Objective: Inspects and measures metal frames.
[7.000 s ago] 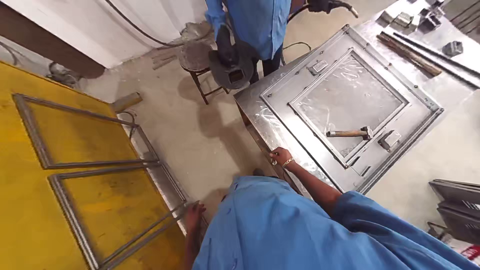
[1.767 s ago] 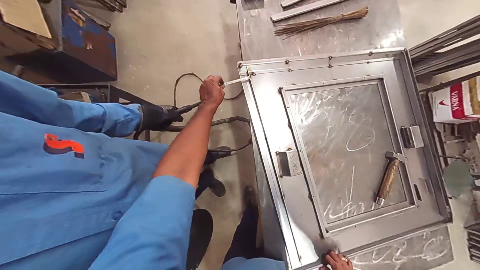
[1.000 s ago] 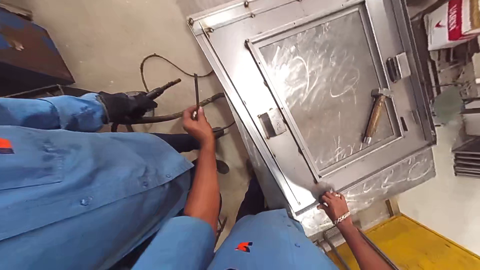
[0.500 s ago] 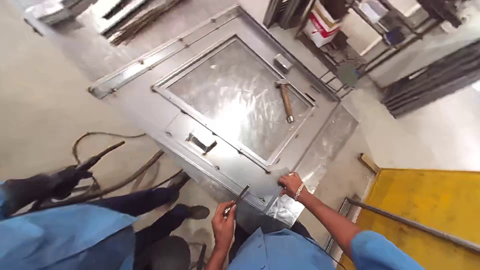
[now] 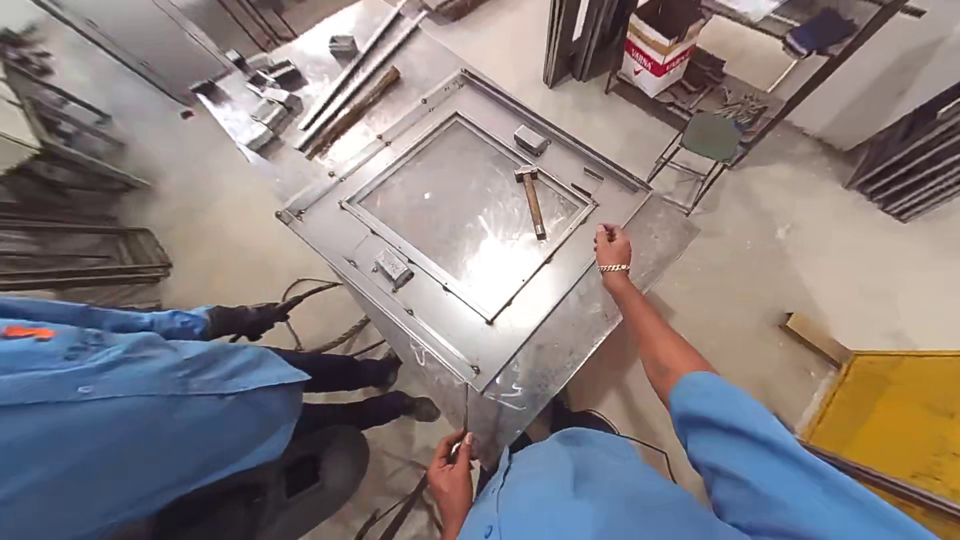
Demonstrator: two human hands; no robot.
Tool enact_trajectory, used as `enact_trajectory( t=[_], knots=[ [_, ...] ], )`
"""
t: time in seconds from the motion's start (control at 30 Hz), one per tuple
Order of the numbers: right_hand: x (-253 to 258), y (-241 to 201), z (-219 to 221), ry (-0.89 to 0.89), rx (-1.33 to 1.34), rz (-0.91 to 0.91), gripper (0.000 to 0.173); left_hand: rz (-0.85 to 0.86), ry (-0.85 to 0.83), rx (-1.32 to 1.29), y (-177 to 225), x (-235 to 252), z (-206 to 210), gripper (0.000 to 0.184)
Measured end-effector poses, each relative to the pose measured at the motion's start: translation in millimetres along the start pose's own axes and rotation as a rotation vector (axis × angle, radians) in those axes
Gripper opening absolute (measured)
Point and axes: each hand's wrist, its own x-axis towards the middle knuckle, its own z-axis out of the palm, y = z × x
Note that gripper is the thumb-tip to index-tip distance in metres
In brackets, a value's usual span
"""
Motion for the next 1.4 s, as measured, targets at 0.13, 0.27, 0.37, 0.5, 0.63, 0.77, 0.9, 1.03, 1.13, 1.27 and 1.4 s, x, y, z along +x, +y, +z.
enact_trajectory(
  t=[0.13,0.27,0.37,0.5,0.63,0.77,0.9,1.03,1.13,1.27,1.4],
  knots=[
    [-69,-26,5,-0.647,-0.157,-0.214,0.037,-0.137,0.049,0.011,7,-29,18,0.016],
    [-191,-1,44,-1.343,-0.077,-0.411,0.038,-0.123,0.117,0.029,35,-28,40,0.013],
    [-248,9,65,-1.546,0.112,-0.350,0.041,-0.093,0.180,0.085,58,-27,51,0.011],
    [-252,-2,63,-1.543,0.095,-0.350,0.043,-0.011,0.245,0.178,68,-32,60,0.007],
    [-229,2,47,-1.565,0.039,-0.431,0.039,-0.049,0.285,0.247,77,-55,89,0.008],
    [-215,26,7,-1.447,0.100,-0.197,0.037,-0.036,0.225,0.232,71,-81,136,0.023],
    [-161,64,-62,-1.293,0.129,0.015,0.039,0.042,0.130,0.148,71,-109,215,0.036],
    [-94,107,-162,-1.271,0.024,-0.095,0.038,-0.005,-0.026,-0.008,81,-145,302,0.035],
    [-65,142,-223,-1.296,-0.007,-0.188,0.030,0.028,-0.128,-0.070,94,-165,359,0.034],
    [-25,167,-284,-1.364,-0.122,-0.371,0.030,0.094,-0.226,-0.114,126,-169,419,0.019],
    [32,195,-335,-1.338,-0.090,-0.343,0.031,0.098,-0.426,-0.045,158,-162,488,0.005]
  ],
)
